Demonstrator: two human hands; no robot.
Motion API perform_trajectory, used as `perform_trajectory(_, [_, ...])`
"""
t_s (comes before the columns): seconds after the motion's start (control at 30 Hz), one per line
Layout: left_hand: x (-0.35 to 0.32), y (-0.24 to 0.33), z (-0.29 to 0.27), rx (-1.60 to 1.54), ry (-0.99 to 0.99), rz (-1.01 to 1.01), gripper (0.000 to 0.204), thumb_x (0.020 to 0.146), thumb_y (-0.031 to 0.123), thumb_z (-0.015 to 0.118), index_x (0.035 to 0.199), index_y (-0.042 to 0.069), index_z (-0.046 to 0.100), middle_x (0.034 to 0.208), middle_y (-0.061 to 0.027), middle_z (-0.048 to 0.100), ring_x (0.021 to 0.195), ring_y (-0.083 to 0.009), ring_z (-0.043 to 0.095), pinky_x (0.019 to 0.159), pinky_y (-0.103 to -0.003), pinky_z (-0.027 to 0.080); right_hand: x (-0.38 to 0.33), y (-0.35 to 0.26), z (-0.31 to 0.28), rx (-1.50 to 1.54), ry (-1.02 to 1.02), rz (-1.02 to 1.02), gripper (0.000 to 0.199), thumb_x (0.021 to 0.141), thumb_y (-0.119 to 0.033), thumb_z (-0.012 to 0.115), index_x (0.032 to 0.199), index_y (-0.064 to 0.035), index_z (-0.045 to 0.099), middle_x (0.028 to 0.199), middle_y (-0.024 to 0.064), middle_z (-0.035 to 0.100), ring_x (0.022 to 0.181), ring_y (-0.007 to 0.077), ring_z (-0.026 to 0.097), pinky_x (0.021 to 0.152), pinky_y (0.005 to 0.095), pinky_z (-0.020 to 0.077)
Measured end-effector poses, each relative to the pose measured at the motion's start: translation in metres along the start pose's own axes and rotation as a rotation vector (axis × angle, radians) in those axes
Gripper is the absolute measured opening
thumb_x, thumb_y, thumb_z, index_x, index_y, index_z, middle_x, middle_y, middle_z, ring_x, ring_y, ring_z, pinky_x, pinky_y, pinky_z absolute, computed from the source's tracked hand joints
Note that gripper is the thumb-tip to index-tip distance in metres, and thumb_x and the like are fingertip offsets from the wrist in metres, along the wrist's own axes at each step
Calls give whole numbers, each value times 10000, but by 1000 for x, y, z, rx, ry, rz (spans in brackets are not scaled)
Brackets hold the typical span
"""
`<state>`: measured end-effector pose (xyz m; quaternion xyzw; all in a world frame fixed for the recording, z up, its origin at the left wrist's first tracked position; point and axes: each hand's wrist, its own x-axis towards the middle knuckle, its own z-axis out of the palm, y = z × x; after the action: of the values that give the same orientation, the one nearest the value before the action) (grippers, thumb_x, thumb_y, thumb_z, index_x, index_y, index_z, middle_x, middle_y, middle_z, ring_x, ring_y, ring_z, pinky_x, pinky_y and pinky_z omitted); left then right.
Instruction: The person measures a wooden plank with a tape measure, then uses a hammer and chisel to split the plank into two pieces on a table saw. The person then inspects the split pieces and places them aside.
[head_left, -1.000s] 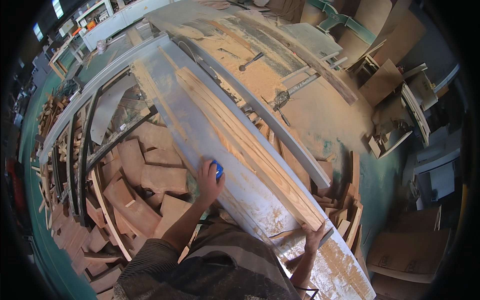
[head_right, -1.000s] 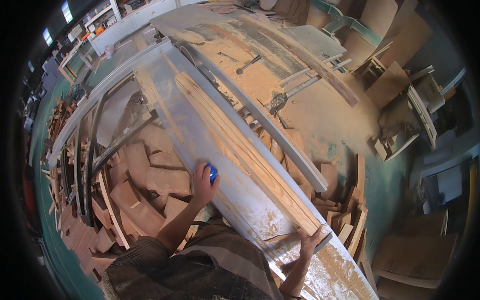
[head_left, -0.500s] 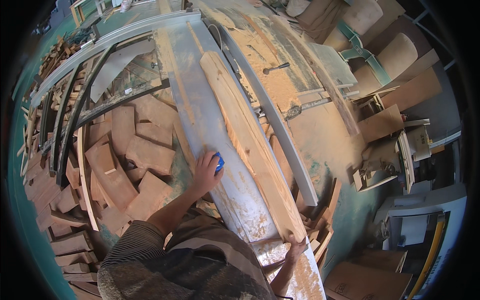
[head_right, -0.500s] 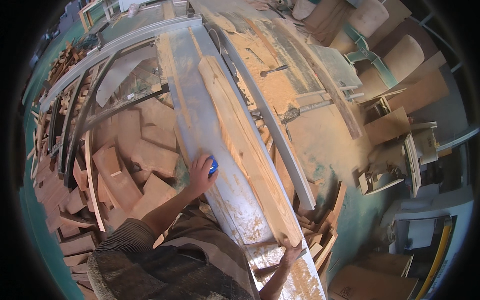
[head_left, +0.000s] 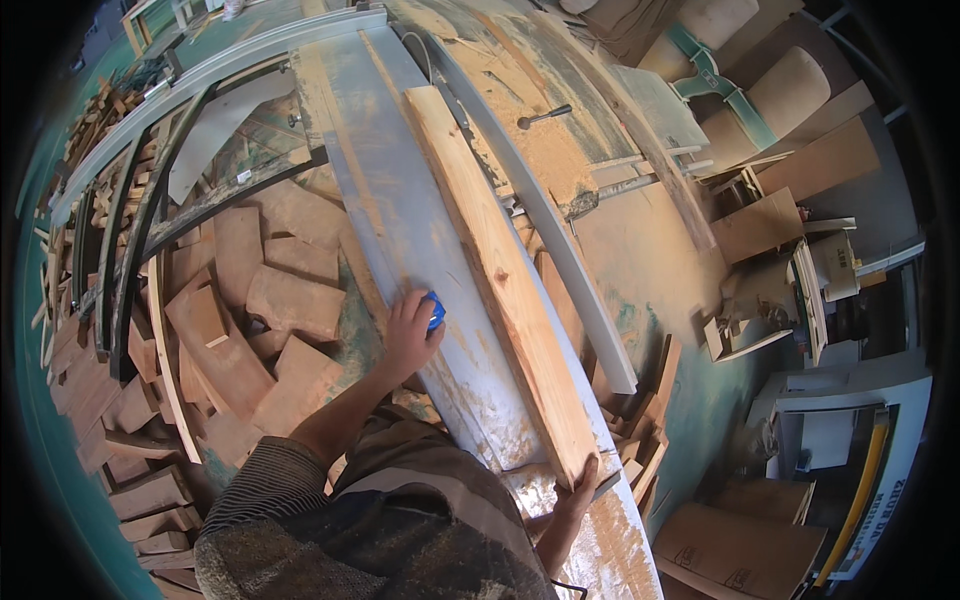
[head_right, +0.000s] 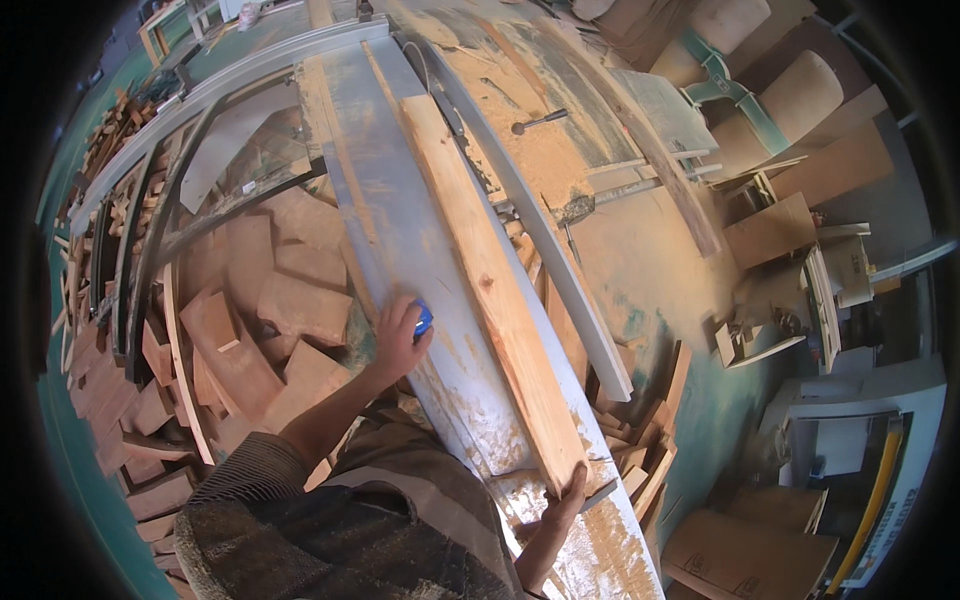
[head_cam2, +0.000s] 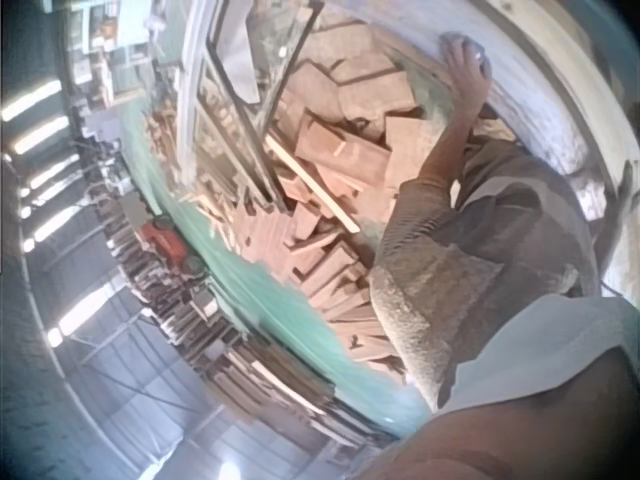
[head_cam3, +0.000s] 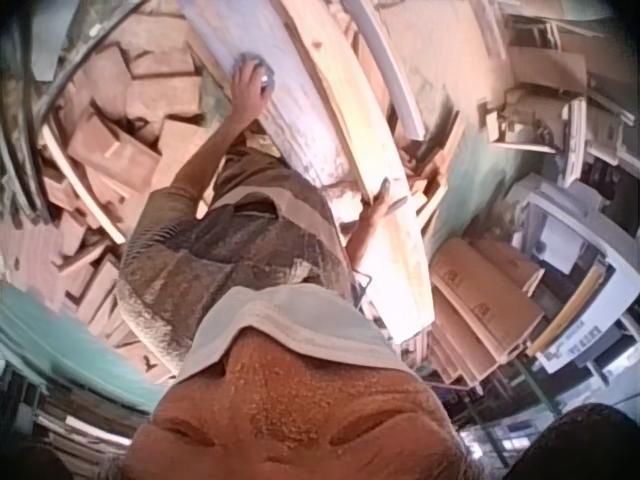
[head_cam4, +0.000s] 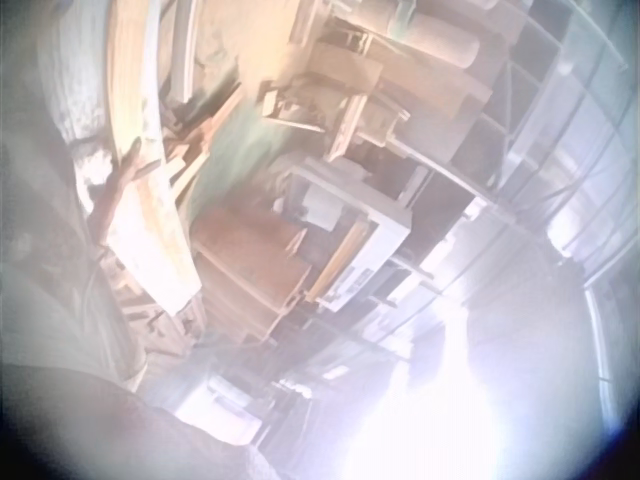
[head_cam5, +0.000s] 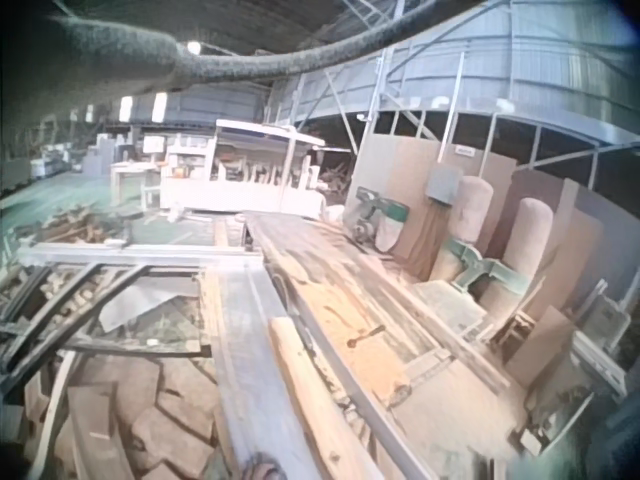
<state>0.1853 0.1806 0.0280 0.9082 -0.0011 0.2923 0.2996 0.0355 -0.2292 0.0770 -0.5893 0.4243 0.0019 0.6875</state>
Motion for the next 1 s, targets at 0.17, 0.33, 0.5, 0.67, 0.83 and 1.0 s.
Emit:
perform_trajectory(0.17, [-3,-5,0,3,-48,-3,484,777,240,770,1164,34,565,1332,-185,512,1068,-419,533,897,-533,431,-6,11,-3,-21,-7,3,642,910,-620,659,1254,-78,644,961,34,690,716,132,631,515,269,431])
perform_trajectory(0.33, [10,4,-18,-58,15,15,587,781,307,790,1214,6,534,1381,-267,458,1150,-445,507,962,-582,397,-18,23,-11,-114,106,-89,598,890,-505,755,1201,-5,652,940,47,693,711,126,624,543,266,449])
perform_trajectory(0.5, [52,37,-43,-670,-115,-494,597,919,235,743,1362,-47,459,1347,-245,507,1265,-362,513,1030,-445,436,-67,-11,3,-142,-10,-412,718,811,-463,826,1206,100,619,1051,124,717,883,178,677,700,304,543])
perform_trajectory(0.67, [86,14,-8,-1101,-164,-896,628,953,269,728,1429,1,419,1308,-167,561,1268,-298,549,1037,-410,464,-94,-22,-2,-124,10,-348,773,767,-471,869,1223,103,624,1030,141,719,910,193,691,769,312,565])
perform_trajectory(0.83, [131,-31,0,-1194,-279,-1025,649,971,410,692,1451,40,459,1353,-134,586,1240,-260,587,1025,-429,519,-123,-23,1,-288,92,-439,836,696,-448,903,1270,96,629,1032,166,705,940,209,663,798,353,542])
perform_trajectory(1.0, [153,-65,-2,-1094,-544,-774,631,1036,442,573,1531,93,393,1516,-123,468,1359,-286,490,1087,-434,466,-160,-15,3,-497,120,-507,907,616,-534,947,1224,71,655,1022,165,667,966,261,624,851,386,496])
